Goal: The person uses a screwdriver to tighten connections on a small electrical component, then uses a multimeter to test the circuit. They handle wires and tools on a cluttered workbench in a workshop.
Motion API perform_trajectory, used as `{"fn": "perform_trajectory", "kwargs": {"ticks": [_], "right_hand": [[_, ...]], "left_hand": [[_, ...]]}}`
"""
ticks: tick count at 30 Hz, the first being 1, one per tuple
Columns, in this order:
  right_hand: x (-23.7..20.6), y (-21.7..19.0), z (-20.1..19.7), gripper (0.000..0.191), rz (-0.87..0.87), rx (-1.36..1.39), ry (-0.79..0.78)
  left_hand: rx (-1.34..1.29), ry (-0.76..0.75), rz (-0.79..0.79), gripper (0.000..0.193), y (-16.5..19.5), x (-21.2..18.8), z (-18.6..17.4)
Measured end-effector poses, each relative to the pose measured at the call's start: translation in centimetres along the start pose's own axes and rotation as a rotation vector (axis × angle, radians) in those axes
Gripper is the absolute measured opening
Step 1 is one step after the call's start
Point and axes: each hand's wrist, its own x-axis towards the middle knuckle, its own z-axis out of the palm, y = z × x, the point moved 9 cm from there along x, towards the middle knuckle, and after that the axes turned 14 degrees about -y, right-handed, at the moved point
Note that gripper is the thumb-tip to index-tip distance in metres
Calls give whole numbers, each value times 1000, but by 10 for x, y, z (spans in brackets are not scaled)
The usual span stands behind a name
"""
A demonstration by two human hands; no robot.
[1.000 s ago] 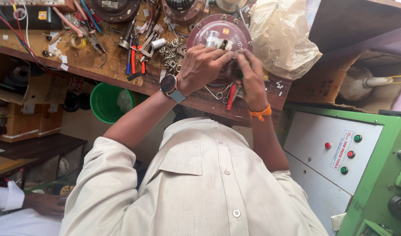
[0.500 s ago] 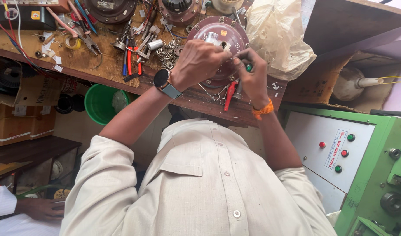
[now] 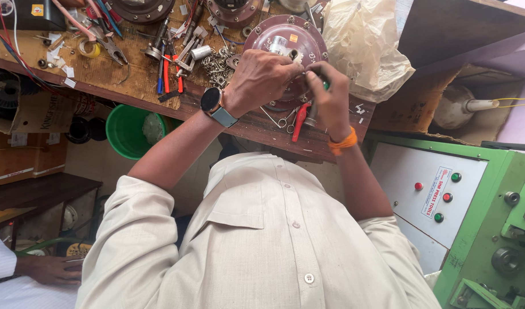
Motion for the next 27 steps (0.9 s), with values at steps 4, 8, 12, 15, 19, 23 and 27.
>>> {"fn": "perform_trajectory", "kwargs": {"ticks": [4,8,12,15,19,23,27], "right_hand": [[-1,6,2,15,30,212,-39],[-12,-46,-5,24,-376,-454,160],[-4,-33,-4,15,-246,-366,79],[2,5,2,16,84,55,-40],[0,-6,-1,11,-40,0,42],[-11,-40,-3,7,-388,-393,154],[0,-3,-6,11,-106,-101,51]], "left_hand": [[-32,-107,-77,10,-7,5,10],[-80,-31,-54,13,-3,6,-2],[-71,-90,-86,11,-3,7,-2],[-78,-97,-94,12,-3,8,-3],[-121,-66,-102,15,-6,8,-5],[-118,-90,-113,15,-7,9,-4],[-102,-108,-129,14,-7,10,-6]]}}
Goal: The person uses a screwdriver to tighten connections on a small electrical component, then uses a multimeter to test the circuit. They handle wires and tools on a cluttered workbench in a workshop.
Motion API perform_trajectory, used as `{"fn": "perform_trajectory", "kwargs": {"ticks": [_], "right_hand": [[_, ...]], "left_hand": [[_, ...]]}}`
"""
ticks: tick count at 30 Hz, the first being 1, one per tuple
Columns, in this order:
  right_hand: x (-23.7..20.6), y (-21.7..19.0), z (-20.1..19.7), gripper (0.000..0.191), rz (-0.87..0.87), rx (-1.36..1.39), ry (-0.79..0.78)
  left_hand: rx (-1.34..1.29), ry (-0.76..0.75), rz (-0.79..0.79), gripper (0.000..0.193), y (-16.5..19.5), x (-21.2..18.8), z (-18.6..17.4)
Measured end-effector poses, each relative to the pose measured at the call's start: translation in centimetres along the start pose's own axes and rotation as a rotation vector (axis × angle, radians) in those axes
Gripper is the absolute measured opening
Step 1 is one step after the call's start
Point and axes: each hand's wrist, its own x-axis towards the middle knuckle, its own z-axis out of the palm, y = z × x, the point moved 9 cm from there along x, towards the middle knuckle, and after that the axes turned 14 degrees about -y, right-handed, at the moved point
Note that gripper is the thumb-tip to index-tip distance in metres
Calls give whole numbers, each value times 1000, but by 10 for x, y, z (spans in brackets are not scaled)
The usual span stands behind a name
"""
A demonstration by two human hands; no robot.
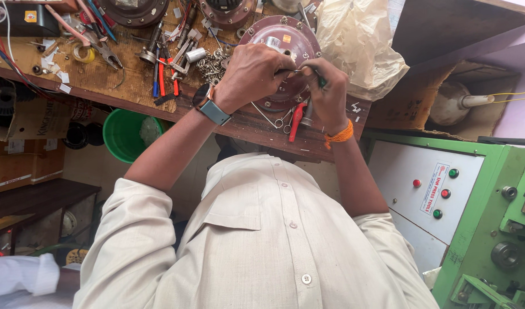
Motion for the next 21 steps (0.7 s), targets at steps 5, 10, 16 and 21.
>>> {"fn": "perform_trajectory", "kwargs": {"ticks": [5,10,16,21], "right_hand": [[0,-6,4,24,-53,195,-20],[-1,-16,1,25,14,-22,66],[-1,-6,2,27,74,9,115],[-6,13,7,33,156,302,156]], "left_hand": [[14,14,17,15,2,-2,-3],[31,29,101,17,9,-5,-4],[121,188,23,26,28,-23,2],[99,357,57,38,39,-36,-5]]}}
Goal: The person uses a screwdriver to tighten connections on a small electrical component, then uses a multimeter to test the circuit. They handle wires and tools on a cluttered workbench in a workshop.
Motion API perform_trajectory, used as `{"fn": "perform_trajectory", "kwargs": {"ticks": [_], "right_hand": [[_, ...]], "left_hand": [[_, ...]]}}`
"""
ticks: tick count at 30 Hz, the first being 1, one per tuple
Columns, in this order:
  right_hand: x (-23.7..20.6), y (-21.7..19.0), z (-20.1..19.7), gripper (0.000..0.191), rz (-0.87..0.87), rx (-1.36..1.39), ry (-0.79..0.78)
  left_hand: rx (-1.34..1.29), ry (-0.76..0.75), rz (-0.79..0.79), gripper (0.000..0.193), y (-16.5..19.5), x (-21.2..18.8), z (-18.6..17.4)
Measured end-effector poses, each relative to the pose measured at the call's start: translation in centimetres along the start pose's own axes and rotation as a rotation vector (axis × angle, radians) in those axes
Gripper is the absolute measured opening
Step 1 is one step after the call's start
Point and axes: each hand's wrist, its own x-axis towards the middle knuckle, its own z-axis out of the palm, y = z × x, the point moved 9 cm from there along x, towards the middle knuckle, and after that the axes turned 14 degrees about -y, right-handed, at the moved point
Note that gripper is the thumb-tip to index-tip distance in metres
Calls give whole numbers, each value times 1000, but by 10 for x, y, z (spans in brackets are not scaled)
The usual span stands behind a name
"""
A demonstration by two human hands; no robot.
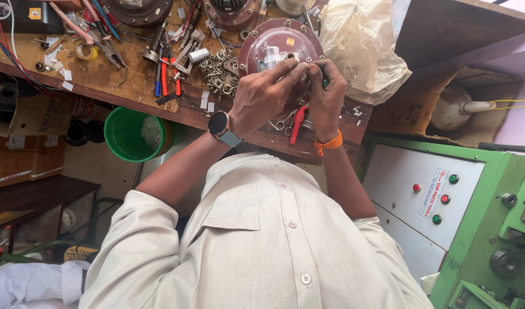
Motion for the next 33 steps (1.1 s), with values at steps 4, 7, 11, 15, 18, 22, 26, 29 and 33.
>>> {"fn": "perform_trajectory", "kwargs": {"ticks": [4,7,11,15,18,22,26,29,33], "right_hand": [[-3,9,-4,34,65,211,65],[-4,12,-4,32,91,326,80],[-9,14,-8,28,152,315,129],[-17,13,-10,22,234,250,155],[-18,-1,-8,20,183,117,127],[-19,-25,-5,17,91,-264,128],[-22,-54,11,30,-131,-599,123],[-24,-53,17,39,-103,-626,119],[-24,-48,13,36,-80,-534,143]], "left_hand": [[10,-19,-16,29,1,10,3],[93,-41,-76,21,2,18,10],[17,-54,-53,26,1,23,16],[-22,-42,-25,25,-2,22,16],[-15,-65,-45,24,-7,24,18],[-20,-58,-12,27,-8,24,18],[14,-51,-5,27,-11,21,21],[29,-52,-20,26,-12,21,24],[60,-21,-63,23,-11,24,24]]}}
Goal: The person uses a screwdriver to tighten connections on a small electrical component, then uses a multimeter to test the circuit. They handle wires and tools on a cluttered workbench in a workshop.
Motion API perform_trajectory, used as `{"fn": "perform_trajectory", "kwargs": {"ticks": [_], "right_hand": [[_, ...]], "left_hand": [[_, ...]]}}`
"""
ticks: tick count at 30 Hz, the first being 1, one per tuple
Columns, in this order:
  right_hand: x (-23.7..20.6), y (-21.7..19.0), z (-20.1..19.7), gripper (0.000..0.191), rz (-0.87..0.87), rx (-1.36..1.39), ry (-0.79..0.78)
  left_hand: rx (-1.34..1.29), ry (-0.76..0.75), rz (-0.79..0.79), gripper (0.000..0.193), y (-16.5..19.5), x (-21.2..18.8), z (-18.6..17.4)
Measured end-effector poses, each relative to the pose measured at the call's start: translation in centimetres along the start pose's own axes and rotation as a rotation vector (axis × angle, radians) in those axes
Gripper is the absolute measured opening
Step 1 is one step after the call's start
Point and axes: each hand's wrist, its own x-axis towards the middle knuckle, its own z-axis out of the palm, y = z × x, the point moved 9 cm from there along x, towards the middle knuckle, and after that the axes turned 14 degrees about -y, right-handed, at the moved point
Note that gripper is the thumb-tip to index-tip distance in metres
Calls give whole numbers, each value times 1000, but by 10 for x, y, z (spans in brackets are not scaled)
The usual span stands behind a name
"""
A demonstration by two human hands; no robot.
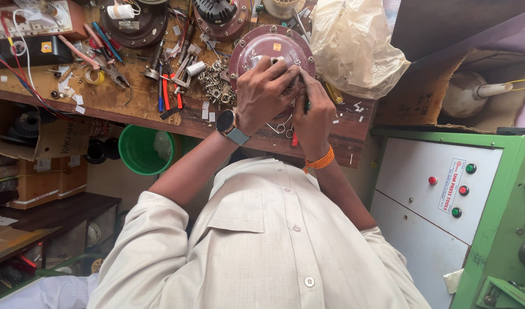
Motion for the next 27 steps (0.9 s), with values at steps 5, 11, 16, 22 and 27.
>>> {"fn": "perform_trajectory", "kwargs": {"ticks": [5,11,16,22,27], "right_hand": [[9,31,-4,26,99,471,-8],[18,36,-9,15,127,308,-74],[18,4,-14,14,-250,130,-49],[19,20,2,10,-62,105,-10],[6,-3,0,28,-120,114,81]], "left_hand": [[-148,-22,-80,18,-12,7,-2],[-259,-156,-115,17,-21,10,-2],[-271,-169,-98,22,-23,10,-6],[-200,-21,-72,25,-16,5,-10],[-235,105,-198,23,-18,3,-9]]}}
